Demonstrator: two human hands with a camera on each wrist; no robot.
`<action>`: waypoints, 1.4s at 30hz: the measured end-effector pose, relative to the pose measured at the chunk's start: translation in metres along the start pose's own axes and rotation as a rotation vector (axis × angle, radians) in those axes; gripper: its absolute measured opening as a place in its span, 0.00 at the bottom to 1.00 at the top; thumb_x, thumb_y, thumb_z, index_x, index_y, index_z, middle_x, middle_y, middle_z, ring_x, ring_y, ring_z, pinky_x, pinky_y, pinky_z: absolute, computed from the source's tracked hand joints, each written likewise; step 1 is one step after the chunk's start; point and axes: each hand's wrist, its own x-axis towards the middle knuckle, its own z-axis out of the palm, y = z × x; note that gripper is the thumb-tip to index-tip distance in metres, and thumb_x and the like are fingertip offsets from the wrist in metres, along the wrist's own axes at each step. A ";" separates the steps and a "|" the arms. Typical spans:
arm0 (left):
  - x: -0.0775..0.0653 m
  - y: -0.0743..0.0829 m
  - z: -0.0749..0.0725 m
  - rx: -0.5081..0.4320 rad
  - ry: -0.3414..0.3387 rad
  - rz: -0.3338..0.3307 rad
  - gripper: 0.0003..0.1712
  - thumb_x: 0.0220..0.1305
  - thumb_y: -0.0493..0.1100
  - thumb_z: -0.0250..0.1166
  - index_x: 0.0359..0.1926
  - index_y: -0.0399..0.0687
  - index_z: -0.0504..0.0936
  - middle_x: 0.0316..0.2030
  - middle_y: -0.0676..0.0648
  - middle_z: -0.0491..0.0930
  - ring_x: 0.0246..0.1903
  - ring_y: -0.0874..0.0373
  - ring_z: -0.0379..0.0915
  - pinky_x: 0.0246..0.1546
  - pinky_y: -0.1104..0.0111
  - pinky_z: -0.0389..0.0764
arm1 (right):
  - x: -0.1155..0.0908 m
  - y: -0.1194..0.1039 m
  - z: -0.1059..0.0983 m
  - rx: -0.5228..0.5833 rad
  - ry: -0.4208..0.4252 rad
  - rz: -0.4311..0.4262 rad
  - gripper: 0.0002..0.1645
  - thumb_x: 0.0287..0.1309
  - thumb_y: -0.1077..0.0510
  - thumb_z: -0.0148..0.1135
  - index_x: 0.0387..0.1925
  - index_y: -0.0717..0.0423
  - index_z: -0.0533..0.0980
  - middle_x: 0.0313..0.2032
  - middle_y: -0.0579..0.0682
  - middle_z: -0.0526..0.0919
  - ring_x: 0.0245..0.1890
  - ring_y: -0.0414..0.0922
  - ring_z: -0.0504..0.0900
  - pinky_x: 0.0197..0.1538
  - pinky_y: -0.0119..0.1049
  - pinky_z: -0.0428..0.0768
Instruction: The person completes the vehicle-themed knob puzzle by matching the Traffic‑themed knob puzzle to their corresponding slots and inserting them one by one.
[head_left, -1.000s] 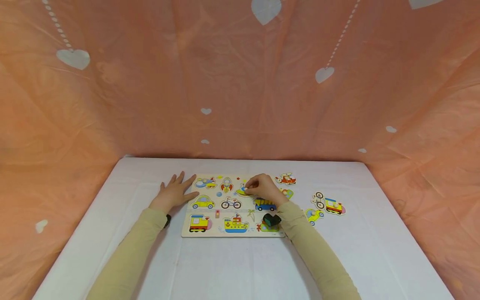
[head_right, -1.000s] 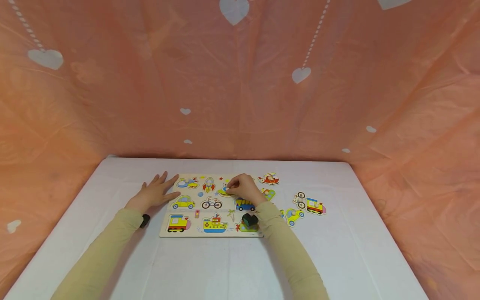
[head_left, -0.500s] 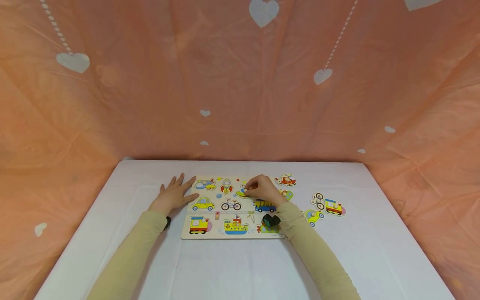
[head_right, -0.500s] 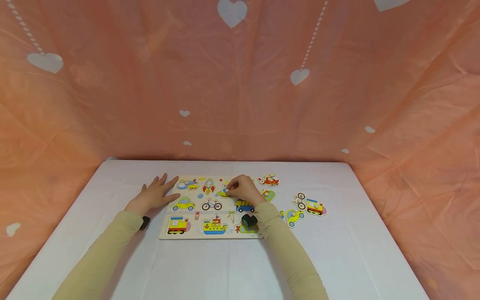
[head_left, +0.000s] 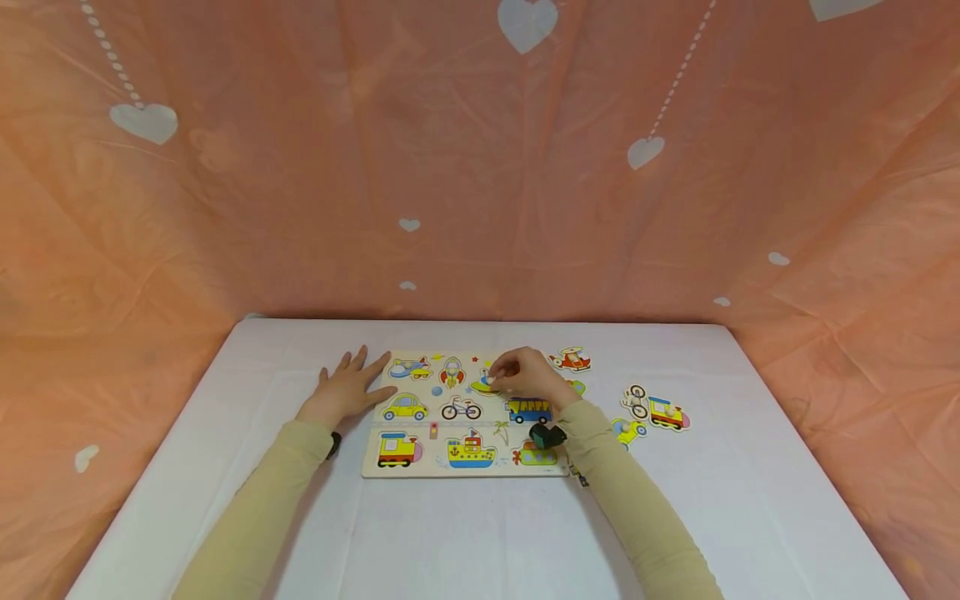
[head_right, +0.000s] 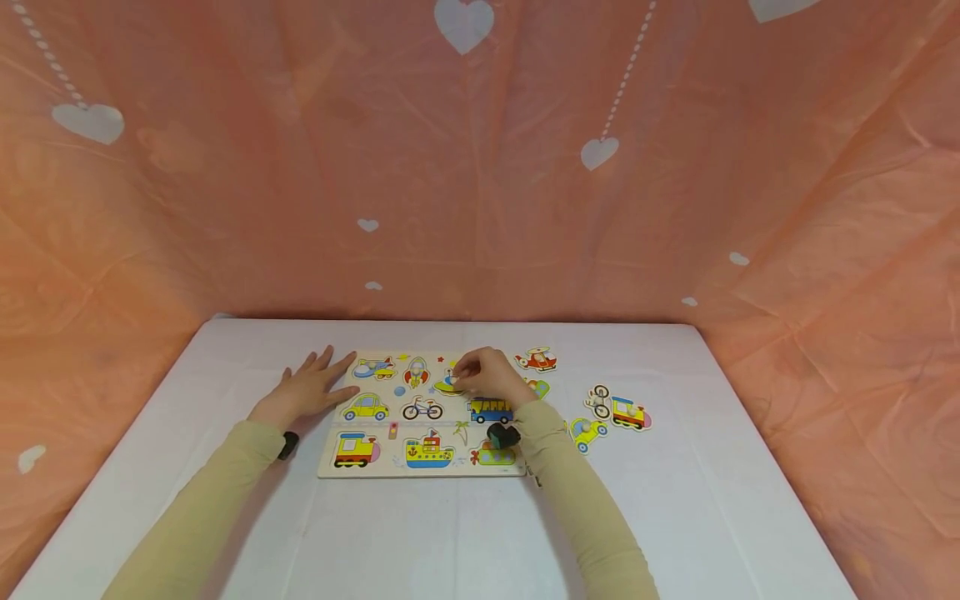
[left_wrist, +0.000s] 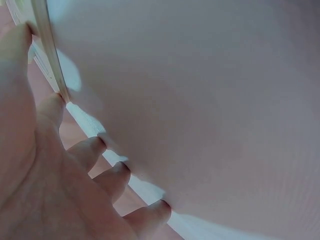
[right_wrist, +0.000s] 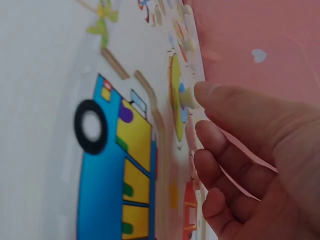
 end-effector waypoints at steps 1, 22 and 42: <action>0.000 0.000 0.000 0.004 0.001 0.000 0.47 0.62 0.67 0.57 0.75 0.53 0.52 0.72 0.31 0.41 0.69 0.28 0.33 0.59 0.30 0.36 | 0.000 0.000 -0.001 -0.002 0.003 0.001 0.11 0.51 0.57 0.73 0.37 0.54 0.83 0.28 0.46 0.80 0.28 0.44 0.74 0.31 0.32 0.73; 0.001 0.000 0.000 0.009 -0.009 0.005 0.47 0.63 0.67 0.56 0.75 0.54 0.51 0.72 0.32 0.39 0.69 0.29 0.31 0.60 0.31 0.35 | -0.004 0.003 -0.015 -0.015 0.065 -0.132 0.12 0.54 0.62 0.69 0.41 0.62 0.82 0.31 0.45 0.82 0.33 0.42 0.79 0.40 0.36 0.77; -0.001 0.002 -0.002 0.026 -0.005 -0.010 0.47 0.63 0.67 0.56 0.75 0.53 0.52 0.72 0.31 0.40 0.69 0.29 0.32 0.59 0.30 0.36 | -0.024 0.006 -0.046 -0.014 0.140 -0.101 0.16 0.57 0.61 0.67 0.46 0.63 0.80 0.34 0.50 0.82 0.38 0.48 0.78 0.42 0.42 0.77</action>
